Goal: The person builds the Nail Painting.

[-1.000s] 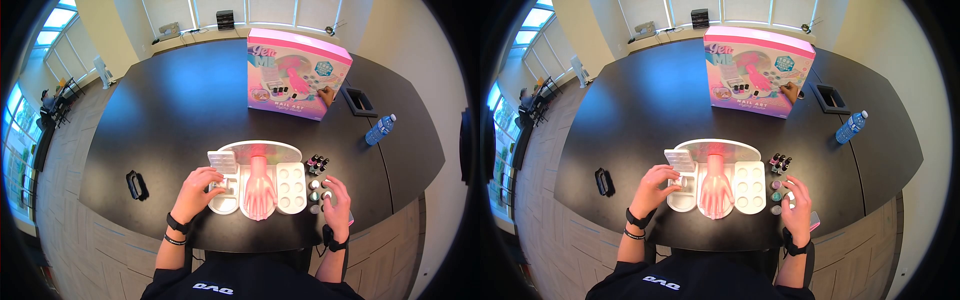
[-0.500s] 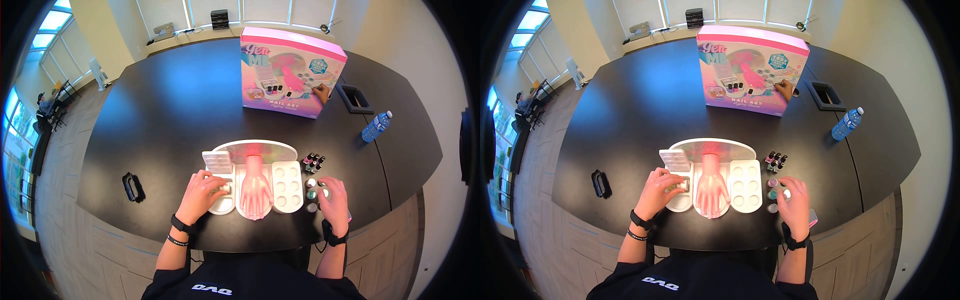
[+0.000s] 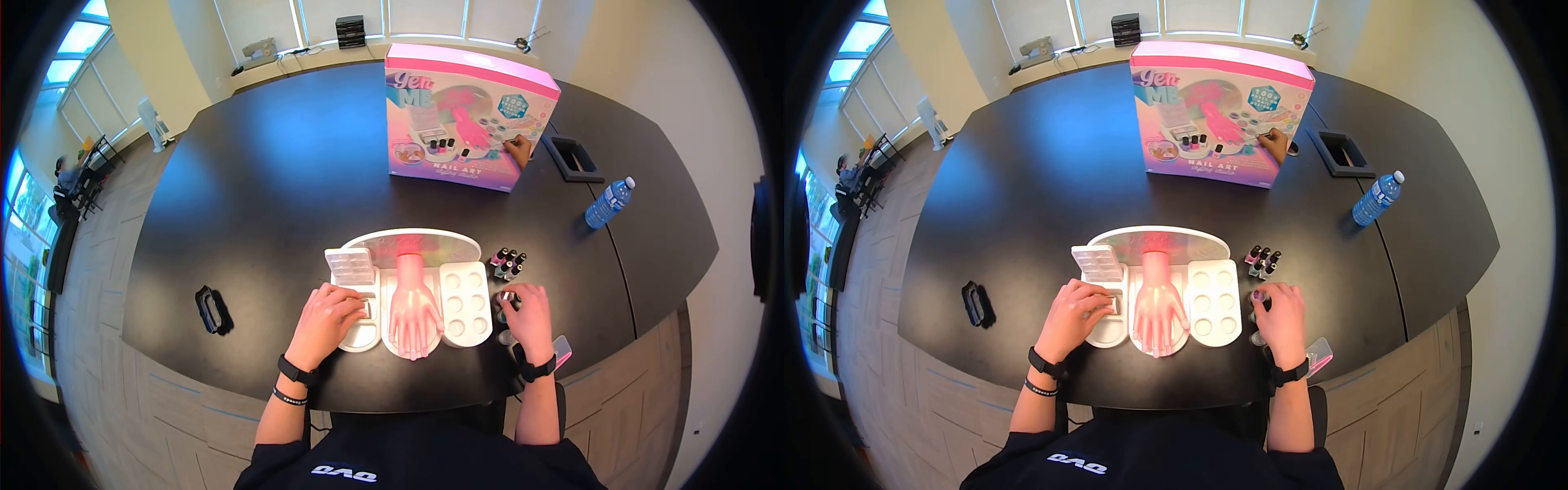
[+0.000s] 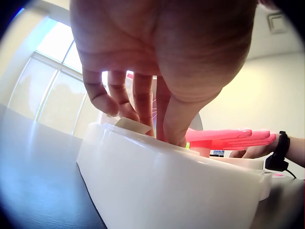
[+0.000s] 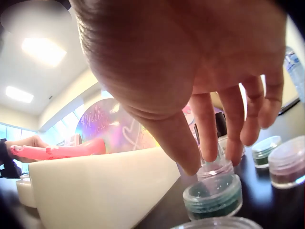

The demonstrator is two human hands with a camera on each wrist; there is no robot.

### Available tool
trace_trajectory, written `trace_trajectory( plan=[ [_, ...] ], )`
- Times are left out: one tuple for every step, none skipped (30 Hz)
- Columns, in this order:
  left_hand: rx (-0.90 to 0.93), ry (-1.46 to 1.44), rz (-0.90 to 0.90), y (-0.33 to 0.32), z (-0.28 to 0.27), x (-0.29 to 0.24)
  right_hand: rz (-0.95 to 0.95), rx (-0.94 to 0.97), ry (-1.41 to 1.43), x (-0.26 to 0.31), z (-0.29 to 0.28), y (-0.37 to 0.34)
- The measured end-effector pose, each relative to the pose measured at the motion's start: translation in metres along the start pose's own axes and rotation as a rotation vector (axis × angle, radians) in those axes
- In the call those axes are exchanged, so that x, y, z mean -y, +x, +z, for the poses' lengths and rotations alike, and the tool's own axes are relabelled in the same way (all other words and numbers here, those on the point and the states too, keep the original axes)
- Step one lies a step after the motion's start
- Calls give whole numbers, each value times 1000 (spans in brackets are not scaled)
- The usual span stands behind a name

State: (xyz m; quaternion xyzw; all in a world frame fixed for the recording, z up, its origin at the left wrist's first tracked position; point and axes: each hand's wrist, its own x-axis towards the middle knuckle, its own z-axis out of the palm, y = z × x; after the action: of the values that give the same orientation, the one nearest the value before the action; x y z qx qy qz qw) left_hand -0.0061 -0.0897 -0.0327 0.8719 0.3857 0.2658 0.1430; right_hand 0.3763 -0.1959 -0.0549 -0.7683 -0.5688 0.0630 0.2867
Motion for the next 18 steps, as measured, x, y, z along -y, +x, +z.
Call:
trace_trajectory(
  plan=[
    [0, -1, 2, 0, 0, -1, 7, 4, -13, -1, 2, 1],
    [2, -5, -1, 0, -1, -1, 7, 3, -13, -1, 2, 1],
    [3, -8, -5, -1, -2, -2, 18, 11, -22, 0, 3, 2],
    [3, -8, -5, -1, -2, -1, 29, 19, -30, 0, 4, 2],
    [3, -11, -2, -2, -1, 0, 30, 19, -30, 0, 4, 2],
    [2, -14, 0, -2, -1, 1, 28, 14, -27, 0, 4, 3],
    [2, -14, 1, -2, -2, 0, 27, 8, -25, 0, 5, 3],
    [-5, -15, 2, -2, -3, -1, 27, 8, -25, 1, 4, 4],
    [-12, -15, 4, -2, -3, -2, 33, 15, -29, 1, 4, 4],
    [-11, -16, 4, -2, -4, -2, 39, 22, -33, 1, 4, 4],
    [-10, -13, -3, -2, -4, -2, 40, 22, -34, 1, 4, 4],
    [-9, -10, -11, -2, -4, -3, 39, 21, -30, 0, 5, 5],
    [-10, -10, -11, -2, -4, -3, 38, 19, -26, -1, 6, 5],
    [-16, -15, -11, -1, -5, -4, 38, 19, -26, 0, 5, 5],
    [-23, -20, -10, -1, -5, -4, 41, 26, -29, 1, 5, 5],
    [-22, -20, -10, -1, -5, -4, 45, 32, -32, 1, 4, 5],
    [-25, -23, -11, -2, -5, -4, 45, 32, -32, 1, 4, 5],
    [-27, -26, -12, -2, -5, -3, 43, 31, -31, 1, 4, 5]
  ],
)
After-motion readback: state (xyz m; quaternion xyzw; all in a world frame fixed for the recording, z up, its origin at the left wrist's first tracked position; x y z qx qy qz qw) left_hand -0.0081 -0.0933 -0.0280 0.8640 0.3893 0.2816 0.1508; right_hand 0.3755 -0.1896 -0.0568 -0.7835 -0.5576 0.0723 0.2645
